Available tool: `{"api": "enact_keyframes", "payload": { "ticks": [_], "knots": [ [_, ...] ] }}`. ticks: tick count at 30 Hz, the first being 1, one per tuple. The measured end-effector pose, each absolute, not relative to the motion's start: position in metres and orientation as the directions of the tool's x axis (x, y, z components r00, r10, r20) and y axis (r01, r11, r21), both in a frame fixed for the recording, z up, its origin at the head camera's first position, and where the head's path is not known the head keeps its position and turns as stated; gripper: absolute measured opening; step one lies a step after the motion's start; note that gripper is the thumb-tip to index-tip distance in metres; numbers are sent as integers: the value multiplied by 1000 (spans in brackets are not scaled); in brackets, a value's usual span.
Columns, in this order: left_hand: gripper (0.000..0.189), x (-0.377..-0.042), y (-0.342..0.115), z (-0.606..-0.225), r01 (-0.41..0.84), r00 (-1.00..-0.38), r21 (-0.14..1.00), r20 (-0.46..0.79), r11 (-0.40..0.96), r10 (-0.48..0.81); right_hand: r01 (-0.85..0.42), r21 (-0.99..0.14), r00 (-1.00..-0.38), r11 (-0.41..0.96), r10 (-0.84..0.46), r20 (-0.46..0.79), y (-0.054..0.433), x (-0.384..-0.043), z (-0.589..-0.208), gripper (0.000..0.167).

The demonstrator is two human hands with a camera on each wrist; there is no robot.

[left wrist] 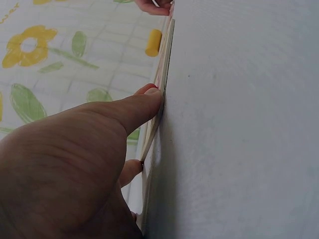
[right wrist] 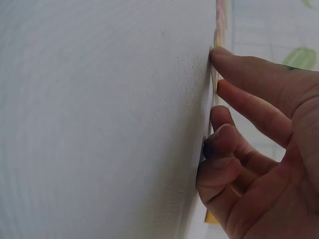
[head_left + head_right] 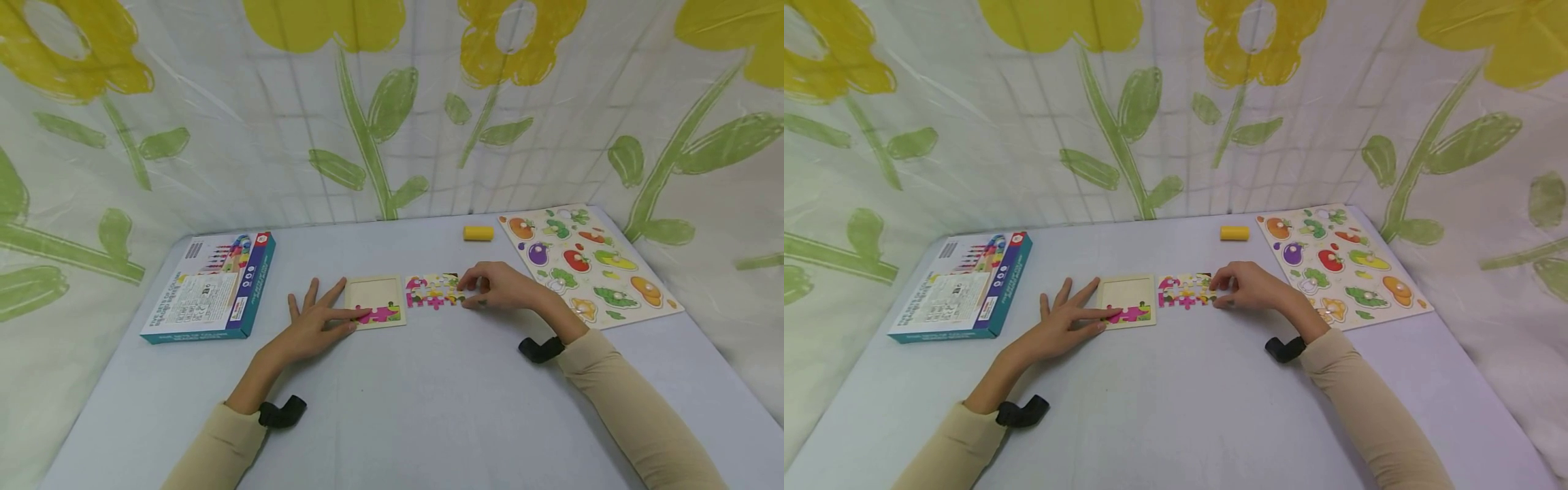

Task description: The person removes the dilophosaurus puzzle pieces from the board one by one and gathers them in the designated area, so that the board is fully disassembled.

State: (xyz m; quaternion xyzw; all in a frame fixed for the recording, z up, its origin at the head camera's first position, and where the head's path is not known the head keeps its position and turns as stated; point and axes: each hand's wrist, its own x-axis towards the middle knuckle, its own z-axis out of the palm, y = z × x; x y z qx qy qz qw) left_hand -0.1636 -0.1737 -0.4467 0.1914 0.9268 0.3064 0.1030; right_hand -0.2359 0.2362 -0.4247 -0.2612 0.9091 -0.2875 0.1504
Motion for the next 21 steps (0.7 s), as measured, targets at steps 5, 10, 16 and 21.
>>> {"api": "enact_keyframes", "payload": {
  "ticks": [5,10,16,21],
  "knots": [
    [35,-164,-174,-446,289,-906,608,-74,739,416,-389,-608,-817,692,-564,-119,236,-237,-426,24],
    [35,-163,-174,-446,291,-905,612,-75,736,420,-391,-613,-815,687,-567,-116,236,-236,-425,25],
    [35,-163,-174,-446,292,-903,617,-73,730,423,-409,-634,-810,656,-581,-79,233,-237,-424,22],
    [35,-164,-174,-446,285,-907,621,-72,730,416,-420,-660,-799,623,-599,-57,219,-236,-420,21]
  ]
}}
